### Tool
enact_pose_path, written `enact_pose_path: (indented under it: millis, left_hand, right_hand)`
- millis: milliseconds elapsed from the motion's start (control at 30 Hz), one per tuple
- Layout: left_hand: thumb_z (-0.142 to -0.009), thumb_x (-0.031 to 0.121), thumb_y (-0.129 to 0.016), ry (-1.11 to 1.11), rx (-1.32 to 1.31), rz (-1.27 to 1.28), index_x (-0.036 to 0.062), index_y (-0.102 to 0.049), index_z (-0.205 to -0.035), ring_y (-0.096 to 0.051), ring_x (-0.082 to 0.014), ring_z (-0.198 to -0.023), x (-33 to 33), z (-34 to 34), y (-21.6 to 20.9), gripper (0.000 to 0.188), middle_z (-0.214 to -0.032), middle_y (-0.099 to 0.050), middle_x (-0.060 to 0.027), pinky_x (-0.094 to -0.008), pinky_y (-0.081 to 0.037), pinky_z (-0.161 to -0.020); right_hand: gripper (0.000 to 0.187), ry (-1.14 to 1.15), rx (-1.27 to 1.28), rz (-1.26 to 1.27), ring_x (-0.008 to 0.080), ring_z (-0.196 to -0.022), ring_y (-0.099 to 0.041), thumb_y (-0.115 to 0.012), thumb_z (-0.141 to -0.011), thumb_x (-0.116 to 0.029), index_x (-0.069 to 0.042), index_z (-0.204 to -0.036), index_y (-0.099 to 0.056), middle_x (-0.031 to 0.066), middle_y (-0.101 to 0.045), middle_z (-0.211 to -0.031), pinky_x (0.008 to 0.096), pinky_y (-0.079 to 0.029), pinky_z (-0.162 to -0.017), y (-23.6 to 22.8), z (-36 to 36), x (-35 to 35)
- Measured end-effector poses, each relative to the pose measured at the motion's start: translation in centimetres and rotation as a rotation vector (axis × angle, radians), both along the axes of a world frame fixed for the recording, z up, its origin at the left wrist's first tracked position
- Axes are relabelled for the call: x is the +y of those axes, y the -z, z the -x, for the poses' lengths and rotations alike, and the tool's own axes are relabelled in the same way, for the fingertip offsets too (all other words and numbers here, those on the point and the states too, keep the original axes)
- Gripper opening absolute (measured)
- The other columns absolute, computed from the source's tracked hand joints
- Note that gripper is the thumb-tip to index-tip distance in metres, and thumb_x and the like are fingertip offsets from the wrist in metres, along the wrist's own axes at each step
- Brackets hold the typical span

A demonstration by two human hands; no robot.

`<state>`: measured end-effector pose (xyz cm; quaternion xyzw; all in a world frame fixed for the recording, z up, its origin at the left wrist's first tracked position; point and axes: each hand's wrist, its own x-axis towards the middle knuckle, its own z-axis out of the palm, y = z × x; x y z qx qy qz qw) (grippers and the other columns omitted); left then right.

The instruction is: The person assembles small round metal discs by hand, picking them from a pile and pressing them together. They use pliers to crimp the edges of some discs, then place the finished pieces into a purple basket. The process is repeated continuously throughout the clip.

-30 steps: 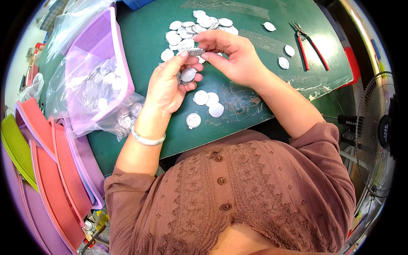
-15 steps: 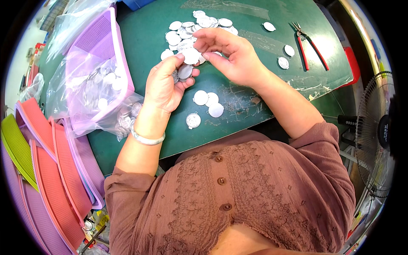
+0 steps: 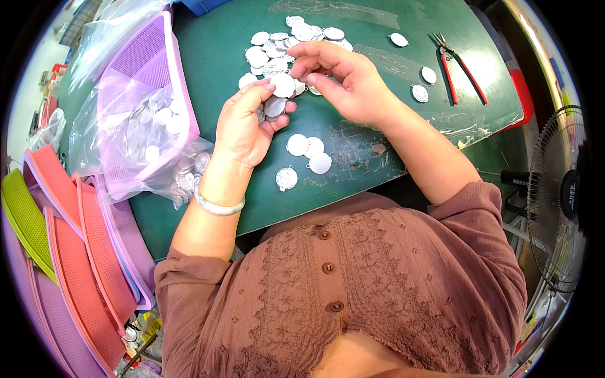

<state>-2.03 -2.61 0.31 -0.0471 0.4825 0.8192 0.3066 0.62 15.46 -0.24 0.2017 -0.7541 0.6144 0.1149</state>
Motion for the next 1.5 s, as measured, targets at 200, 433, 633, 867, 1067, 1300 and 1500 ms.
enact_pose_path:
  millis: [200,433,633,867,1067,1300,1500]
  left_hand:
    - [-0.084,0.016,-0.043,0.018,-0.067,-0.270,0.0011,-0.054,-0.083,-0.059,-0.0252,-0.075,-0.6,0.6,0.6,0.018,-0.094,-0.059,-0.0176,-0.0317,-0.050,-0.058]
    - [-0.082,0.014,-0.050,-0.043,-0.133,-0.313,0.0025,-0.053,-0.086,-0.058,-0.0243,-0.075,-1.0,1.0,0.9,0.012,-0.090,-0.058,-0.0150,-0.0302,-0.050,-0.058]
    - [-0.080,0.007,-0.050,-0.114,-0.026,-0.101,0.0037,-0.052,-0.100,-0.057,-0.0195,-0.074,-0.4,0.5,0.3,0.020,-0.090,-0.058,-0.0094,-0.0258,-0.046,-0.057]
    - [-0.080,0.007,-0.053,-0.056,0.040,0.010,0.0044,-0.053,-0.098,-0.055,-0.0133,-0.068,-0.2,0.3,0.0,0.018,-0.082,-0.058,-0.0051,-0.0205,-0.040,-0.050]
    - [-0.081,0.015,-0.060,0.044,0.108,0.106,0.0052,-0.055,-0.095,-0.054,-0.0110,-0.064,0.1,0.0,0.2,0.018,-0.079,-0.059,-0.0035,-0.0188,-0.038,-0.048]
    - [-0.081,0.015,-0.061,0.027,0.111,0.097,0.0066,-0.057,-0.089,-0.055,-0.0105,-0.062,0.2,-0.3,0.3,0.012,-0.075,-0.059,-0.0024,-0.0189,-0.038,-0.048]
    - [-0.081,0.015,-0.061,-0.014,0.095,0.099,0.0070,-0.058,-0.090,-0.055,-0.0110,-0.062,0.4,-0.3,0.2,0.013,-0.075,-0.059,-0.0029,-0.0197,-0.038,-0.048]
  right_hand:
    - [0.039,0.198,0.087,-0.361,0.0175,-0.084,-0.057,-0.052,-0.074,0.005,-0.008,-0.110,-0.054,0.0052,-0.061,-0.088,0.0275,-0.044,-0.071,0.0,0.8,1.4]
    - [0.041,0.196,0.230,-0.702,0.0251,-0.085,-0.051,-0.064,-0.069,-0.008,-0.008,-0.108,-0.054,0.0047,-0.060,-0.087,0.0367,-0.041,-0.075,0.6,0.8,0.1]
    - [0.039,0.165,0.205,-0.757,0.0273,-0.083,-0.052,-0.065,-0.071,-0.016,-0.007,-0.107,-0.053,0.0084,-0.060,-0.083,0.0388,-0.042,-0.074,1.1,1.2,-0.3]
    - [0.029,0.116,-0.054,-0.228,0.0064,-0.062,-0.052,-0.054,-0.080,-0.005,-0.003,-0.110,-0.053,-0.0005,-0.059,-0.072,0.0198,-0.042,-0.060,1.6,1.6,0.7]
    - [0.030,-0.039,-0.387,0.148,0.0065,-0.064,-0.054,-0.055,-0.082,-0.006,0.000,-0.111,-0.051,0.0011,-0.060,-0.076,0.0197,-0.043,-0.057,-0.3,0.9,0.5]
    - [0.031,-0.133,-0.509,0.303,0.0093,-0.063,-0.056,-0.055,-0.083,-0.006,0.002,-0.113,-0.049,0.0043,-0.059,-0.077,0.0216,-0.045,-0.054,-0.8,0.7,0.5]
    - [0.032,-0.146,-0.543,0.428,0.0118,-0.065,-0.058,-0.056,-0.082,-0.006,0.003,-0.112,-0.050,0.0060,-0.060,-0.082,0.0226,-0.047,-0.058,-0.8,0.6,0.6]
